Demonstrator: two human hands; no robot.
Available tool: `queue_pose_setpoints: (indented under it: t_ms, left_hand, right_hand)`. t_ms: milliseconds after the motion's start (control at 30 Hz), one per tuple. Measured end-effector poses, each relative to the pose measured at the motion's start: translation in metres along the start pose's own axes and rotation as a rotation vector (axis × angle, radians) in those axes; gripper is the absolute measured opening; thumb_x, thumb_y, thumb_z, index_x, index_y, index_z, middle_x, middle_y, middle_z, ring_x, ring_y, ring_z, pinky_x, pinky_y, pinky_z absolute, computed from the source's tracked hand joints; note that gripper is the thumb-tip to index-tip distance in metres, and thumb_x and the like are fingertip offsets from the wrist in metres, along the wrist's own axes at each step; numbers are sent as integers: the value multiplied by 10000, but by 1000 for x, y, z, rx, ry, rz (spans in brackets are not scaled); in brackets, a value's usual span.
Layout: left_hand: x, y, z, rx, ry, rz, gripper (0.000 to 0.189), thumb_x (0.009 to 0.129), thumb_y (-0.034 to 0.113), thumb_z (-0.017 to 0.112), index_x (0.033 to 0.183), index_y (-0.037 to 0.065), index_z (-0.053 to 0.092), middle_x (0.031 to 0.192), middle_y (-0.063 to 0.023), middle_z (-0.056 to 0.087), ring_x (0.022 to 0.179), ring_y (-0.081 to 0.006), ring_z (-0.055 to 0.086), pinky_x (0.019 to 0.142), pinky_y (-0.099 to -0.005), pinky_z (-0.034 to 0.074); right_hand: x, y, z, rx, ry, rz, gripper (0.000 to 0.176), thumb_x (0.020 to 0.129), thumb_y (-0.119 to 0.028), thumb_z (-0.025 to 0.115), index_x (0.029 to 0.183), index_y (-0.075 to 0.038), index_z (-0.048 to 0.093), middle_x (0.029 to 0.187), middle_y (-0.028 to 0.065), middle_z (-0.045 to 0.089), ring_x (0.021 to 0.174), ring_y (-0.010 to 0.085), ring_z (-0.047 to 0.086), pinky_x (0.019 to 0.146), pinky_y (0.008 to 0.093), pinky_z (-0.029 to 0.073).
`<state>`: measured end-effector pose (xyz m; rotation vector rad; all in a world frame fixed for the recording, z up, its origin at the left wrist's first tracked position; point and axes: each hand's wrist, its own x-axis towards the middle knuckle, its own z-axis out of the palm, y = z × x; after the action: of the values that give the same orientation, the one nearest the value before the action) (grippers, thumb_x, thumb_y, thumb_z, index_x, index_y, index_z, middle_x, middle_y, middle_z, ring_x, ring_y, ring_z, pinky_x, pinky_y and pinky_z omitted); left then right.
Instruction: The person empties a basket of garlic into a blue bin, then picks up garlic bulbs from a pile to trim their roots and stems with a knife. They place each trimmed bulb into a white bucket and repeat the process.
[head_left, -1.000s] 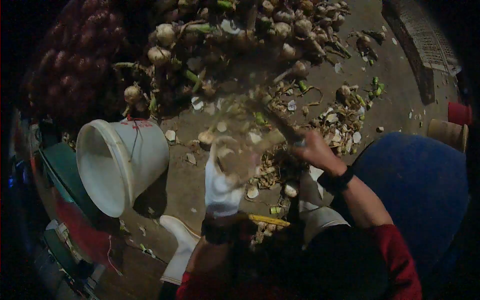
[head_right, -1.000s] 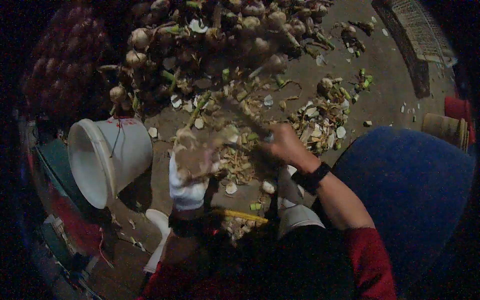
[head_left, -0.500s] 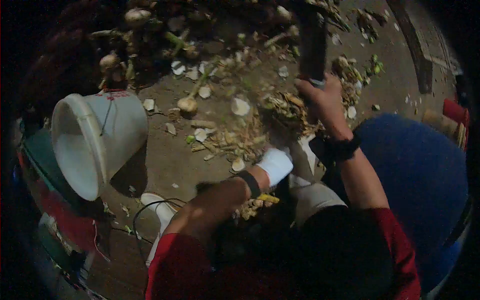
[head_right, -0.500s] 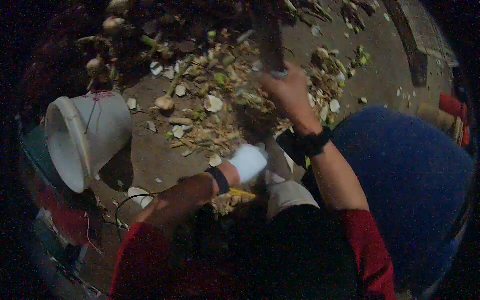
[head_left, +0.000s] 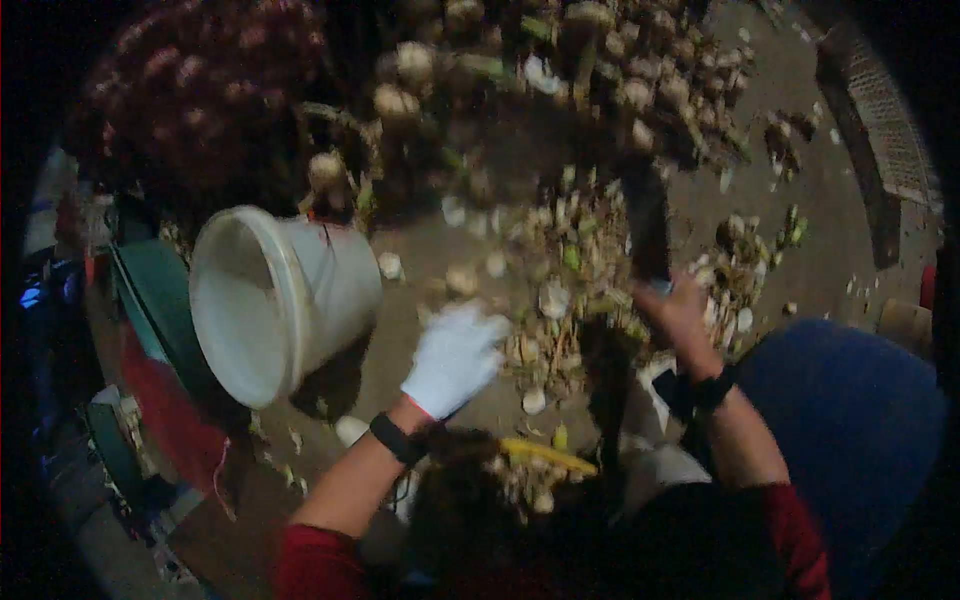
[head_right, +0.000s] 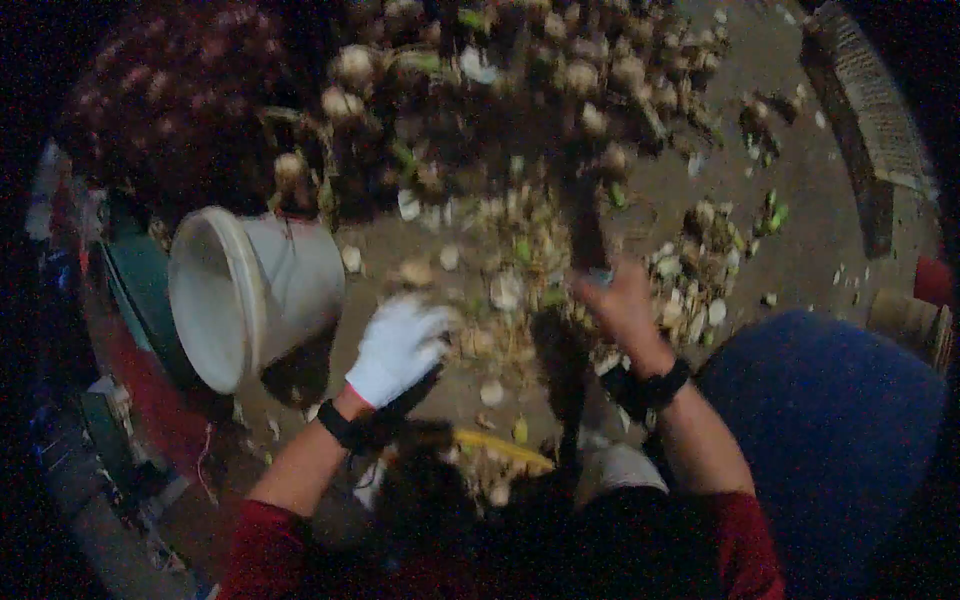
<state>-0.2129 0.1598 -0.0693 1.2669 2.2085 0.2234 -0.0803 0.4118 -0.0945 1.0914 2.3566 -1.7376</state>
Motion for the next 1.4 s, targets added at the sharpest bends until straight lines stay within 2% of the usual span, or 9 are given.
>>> queue_pose_setpoints:
  t_ms: [67,200,367,500,633,733,800,933,1400]
  left_hand:
    - [27,-42,11,302,418,8,364,709,170,580,1067,105,571,1074,-177,484,903,-341,528,775,-412,439]
    - [54,-38,27,-262,135,-267,377,708,243,623,1038,66,584,1099,-194,511,916,-357,532,780,-393,443]
    - [61,45,21,-1053,311,-309,440,737,295,631,1057,0,566,981,-178,579,951,-302,566,825,-345,428]
    - [61,60,13,-570,481,3,649,675,269,698,1215,27,429,1069,-187,546,967,-324,558,823,-357,447]
    - [55,78,-9,-828,425,-51,712,605,217,745,1203,37,401,1010,-175,572,929,-316,575,816,-357,458]
    - [58,72,-9,-923,470,-16,678,601,150,739,1179,41,403,945,-143,592,849,-274,598,764,-329,481]
    - [59,68,-8,-1225,409,-66,651,615,108,740,1172,47,408,937,-103,589,831,-206,589,737,-305,484]
    - [62,72,-11,-1609,446,-168,451,639,97,728,1021,20,502,889,-86,595,825,-155,580,715,-259,474]
    - [24,89,-40,-948,532,-107,451,586,126,673,996,3,529,933,-115,589,816,-166,589,740,-270,473]
  right_hand:
    - [-1,12,11,31,-62,-110,263,728,-189,676,907,-7,609,610,21,556,522,78,485,474,261,392]
    - [-6,-1,20,5,-213,-37,315,744,-182,687,979,8,599,667,49,587,587,78,505,522,263,425]
    - [-9,2,46,386,-150,-69,278,743,-185,705,916,6,598,759,6,580,692,67,524,629,217,440]
    - [-6,-38,13,528,-96,9,249,747,-204,694,864,-12,588,758,30,600,650,63,517,604,228,448]
    - [-13,-50,3,383,-170,94,249,729,-205,707,818,-12,578,730,24,603,633,66,533,574,247,455]
    - [-13,-50,0,432,-157,6,217,704,-156,698,826,-19,583,715,64,628,578,130,584,538,277,457]
    - [-11,-42,-6,-60,-70,-647,177,668,-98,676,789,-36,564,694,111,622,559,249,600,529,325,463]
    - [-25,-61,-14,-398,-160,-766,324,561,-73,673,822,-63,481,691,108,547,630,311,576,508,402,457]
    - [19,18,-18,-387,66,-632,196,623,-49,641,800,-34,559,650,136,557,600,301,576,532,353,452]
